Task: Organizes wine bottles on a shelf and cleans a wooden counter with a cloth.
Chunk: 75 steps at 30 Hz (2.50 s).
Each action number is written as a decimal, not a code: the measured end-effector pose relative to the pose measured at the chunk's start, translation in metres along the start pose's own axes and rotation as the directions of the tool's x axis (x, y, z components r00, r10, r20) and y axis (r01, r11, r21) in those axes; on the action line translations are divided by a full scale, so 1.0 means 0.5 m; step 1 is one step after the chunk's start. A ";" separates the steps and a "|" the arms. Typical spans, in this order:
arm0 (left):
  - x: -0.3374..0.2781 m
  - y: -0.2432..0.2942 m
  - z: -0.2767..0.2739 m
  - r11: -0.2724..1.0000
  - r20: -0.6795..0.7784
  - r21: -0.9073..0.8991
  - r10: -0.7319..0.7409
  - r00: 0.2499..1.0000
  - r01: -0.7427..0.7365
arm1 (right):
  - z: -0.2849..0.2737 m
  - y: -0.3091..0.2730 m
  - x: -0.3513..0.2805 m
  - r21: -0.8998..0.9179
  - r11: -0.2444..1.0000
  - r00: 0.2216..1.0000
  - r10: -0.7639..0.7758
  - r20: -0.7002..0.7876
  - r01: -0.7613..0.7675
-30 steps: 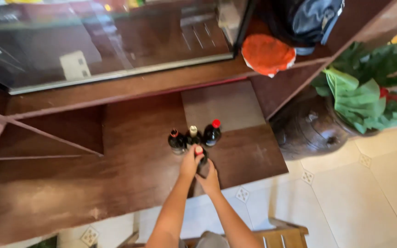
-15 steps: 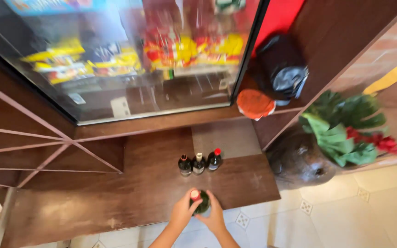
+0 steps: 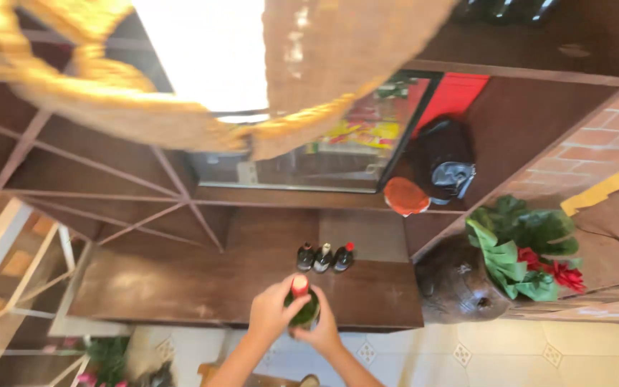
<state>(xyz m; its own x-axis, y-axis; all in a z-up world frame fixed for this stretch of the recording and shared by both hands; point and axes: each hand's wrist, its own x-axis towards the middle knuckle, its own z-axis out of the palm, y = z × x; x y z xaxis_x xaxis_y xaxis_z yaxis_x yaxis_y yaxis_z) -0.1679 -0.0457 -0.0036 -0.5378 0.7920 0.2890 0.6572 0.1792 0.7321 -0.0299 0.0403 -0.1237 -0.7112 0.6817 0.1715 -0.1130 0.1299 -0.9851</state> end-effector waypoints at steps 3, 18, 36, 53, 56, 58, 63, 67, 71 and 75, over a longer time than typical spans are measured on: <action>0.035 0.032 -0.058 0.999 -0.059 0.017 0.034 0.998 -0.033 | 0.016 -0.047 0.048 -0.065 0.996 0.998 -0.062 0.005 0.062; 0.111 0.019 -0.231 0.918 -0.147 -0.307 0.215 0.966 -0.251 | 0.142 -0.267 0.188 -0.036 0.989 0.987 -0.145 -0.064 0.143; 0.133 -0.154 -0.293 0.697 -0.076 -0.693 0.181 0.980 -0.183 | 0.267 -0.481 0.318 0.066 0.985 0.987 -0.159 -0.001 0.159; 0.514 -0.015 -0.491 0.455 -0.293 -0.755 0.410 0.864 -0.472 | 0.292 -0.622 0.530 -0.171 0.915 0.931 -0.359 0.070 0.366; 0.574 0.008 -0.512 0.402 -0.293 -0.772 0.461 0.838 -0.492 | 0.287 -0.653 0.584 -0.150 0.904 0.916 -0.398 0.042 0.400; 0.602 0.002 -0.511 0.398 -0.289 -0.773 0.472 0.833 -0.494 | 0.280 -0.651 0.609 -0.137 0.907 0.917 -0.397 0.037 0.398; 0.698 0.012 -0.527 0.665 -0.354 -0.411 0.514 0.781 -0.623 | 0.254 -0.660 0.690 -0.099 0.889 0.894 -0.448 0.020 0.448; 0.775 0.030 -0.537 0.649 -0.355 -0.348 0.577 0.736 -0.677 | 0.222 -0.660 0.763 -0.046 0.868 0.869 -0.495 0.014 0.495; 0.857 0.041 -0.527 0.642 -0.282 -0.372 0.610 0.741 -0.670 | 0.182 -0.677 0.819 -0.103 0.851 0.855 -0.518 0.000 0.515; 0.903 0.054 -0.523 0.667 -0.212 -0.382 0.611 0.763 -0.640 | 0.160 -0.685 0.856 -0.313 0.790 0.830 -0.557 -0.008 0.527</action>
<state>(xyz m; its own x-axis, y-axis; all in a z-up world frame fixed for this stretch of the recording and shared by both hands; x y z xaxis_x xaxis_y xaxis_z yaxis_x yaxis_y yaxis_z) -0.5314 0.1641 0.3079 -0.1204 0.5902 0.7982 0.5811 -0.6101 0.5387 -0.3511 0.2299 0.2857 -0.5222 0.4990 0.6916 -0.2468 0.6878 -0.6826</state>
